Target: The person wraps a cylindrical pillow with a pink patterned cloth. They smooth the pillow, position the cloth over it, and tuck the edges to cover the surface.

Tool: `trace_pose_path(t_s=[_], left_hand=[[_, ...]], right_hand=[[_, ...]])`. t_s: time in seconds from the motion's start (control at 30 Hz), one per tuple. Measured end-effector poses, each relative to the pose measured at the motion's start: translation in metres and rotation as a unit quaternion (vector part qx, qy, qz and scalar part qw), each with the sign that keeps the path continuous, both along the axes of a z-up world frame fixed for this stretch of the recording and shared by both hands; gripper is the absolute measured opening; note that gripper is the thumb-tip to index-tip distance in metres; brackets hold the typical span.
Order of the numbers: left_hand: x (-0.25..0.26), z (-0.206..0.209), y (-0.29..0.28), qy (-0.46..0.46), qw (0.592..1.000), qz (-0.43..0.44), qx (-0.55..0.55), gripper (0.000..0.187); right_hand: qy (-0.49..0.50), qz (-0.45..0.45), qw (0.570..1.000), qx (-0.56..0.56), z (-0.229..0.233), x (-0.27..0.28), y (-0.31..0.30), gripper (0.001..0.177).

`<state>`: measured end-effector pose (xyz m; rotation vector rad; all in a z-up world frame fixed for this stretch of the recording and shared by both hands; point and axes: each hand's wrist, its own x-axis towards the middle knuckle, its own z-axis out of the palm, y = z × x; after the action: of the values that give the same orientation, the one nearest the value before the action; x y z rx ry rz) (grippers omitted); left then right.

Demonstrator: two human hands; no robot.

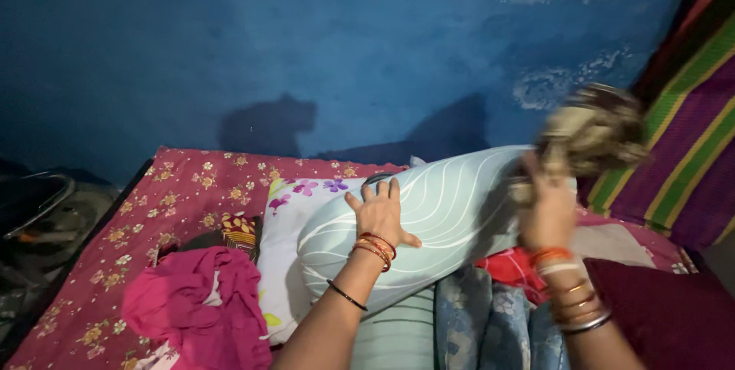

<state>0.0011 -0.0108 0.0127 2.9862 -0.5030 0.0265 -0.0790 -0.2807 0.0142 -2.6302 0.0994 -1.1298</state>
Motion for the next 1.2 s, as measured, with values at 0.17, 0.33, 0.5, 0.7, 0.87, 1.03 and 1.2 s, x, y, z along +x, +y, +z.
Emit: trace_pose_path(t_s=[0.17, 0.33, 0.5, 0.7, 0.87, 1.03, 1.2], left_hand=[[0.002, -0.008, 0.002, 0.010, 0.999, -0.008, 0.030, 0.123], [-0.004, -0.007, 0.004, -0.004, 1.000, -0.008, 0.008, 0.133], [-0.008, 0.000, 0.002, -0.013, 1.000, -0.006, 0.009, 0.138], [-0.007, 0.006, -0.006, -0.001, 0.999, 0.018, 0.036, 0.138], [-0.003, 0.010, -0.012, 0.034, 0.997, 0.036, 0.066, 0.144], [0.001, 0.004, -0.007, 0.054, 0.996, 0.020, 0.073, 0.127], [-0.002, 0.002, -0.008, 0.004, 0.999, 0.030, 0.040, 0.144]], right_hand=[[0.110, 0.142, 0.980, -0.089, -0.045, 0.006, 0.091, 0.049], [0.214, -0.012, 0.959, -0.187, -0.124, 0.030, 0.007, 0.027], [0.363, -0.215, 0.904, -0.074, -0.130, 0.015, -0.142, 0.057], [0.077, -0.113, 0.988, -0.075, -0.053, -0.005, -0.093, 0.066], [0.142, 0.087, 0.985, -0.036, -0.058, 0.011, 0.035, 0.072], [0.121, 0.115, 0.982, -0.086, -0.088, 0.013, 0.073, 0.054], [0.174, -0.149, 0.973, 0.028, -0.152, 0.017, -0.021, 0.070]])
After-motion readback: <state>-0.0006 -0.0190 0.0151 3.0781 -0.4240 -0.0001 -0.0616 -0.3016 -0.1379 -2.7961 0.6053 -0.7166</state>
